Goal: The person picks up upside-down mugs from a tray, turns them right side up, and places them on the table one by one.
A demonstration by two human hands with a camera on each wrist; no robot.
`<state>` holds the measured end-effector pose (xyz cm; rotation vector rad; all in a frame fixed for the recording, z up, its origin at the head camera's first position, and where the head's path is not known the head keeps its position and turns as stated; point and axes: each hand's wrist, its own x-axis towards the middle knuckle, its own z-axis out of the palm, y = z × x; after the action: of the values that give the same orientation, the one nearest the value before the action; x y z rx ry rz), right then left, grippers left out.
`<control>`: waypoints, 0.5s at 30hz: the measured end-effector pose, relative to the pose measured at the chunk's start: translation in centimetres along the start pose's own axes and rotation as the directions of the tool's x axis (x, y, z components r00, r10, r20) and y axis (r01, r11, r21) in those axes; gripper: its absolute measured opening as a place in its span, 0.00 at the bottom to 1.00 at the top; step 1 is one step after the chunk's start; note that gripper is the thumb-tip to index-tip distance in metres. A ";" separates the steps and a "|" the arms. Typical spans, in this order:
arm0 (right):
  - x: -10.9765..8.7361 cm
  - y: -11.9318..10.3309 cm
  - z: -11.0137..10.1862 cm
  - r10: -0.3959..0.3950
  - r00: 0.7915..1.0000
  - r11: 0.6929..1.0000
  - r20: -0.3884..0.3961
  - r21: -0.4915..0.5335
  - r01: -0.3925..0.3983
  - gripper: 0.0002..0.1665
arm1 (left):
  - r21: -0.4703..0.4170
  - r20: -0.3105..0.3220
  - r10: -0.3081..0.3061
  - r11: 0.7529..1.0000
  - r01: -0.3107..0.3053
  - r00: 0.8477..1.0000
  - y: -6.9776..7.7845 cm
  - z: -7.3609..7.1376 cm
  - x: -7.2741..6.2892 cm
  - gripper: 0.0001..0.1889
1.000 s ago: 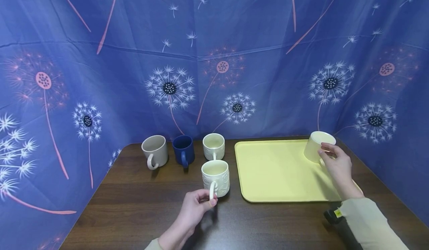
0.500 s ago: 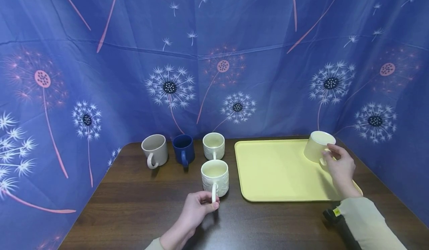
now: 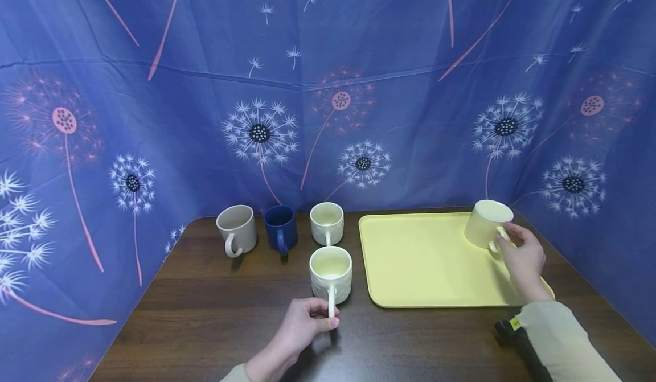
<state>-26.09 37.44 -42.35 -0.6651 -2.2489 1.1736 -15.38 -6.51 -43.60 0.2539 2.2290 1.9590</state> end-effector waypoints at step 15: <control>0.6 2.1 -0.2 0.051 0.995 0.998 0.090 -0.042 -0.048 0.29 | 0.021 0.040 -0.011 1.000 0.010 0.999 -0.3 0.5 -0.4 0.08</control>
<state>-26.08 38.97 -43.89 -0.6997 -2.3497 1.2078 -14.84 -6.16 -43.96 0.2808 2.2226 1.9086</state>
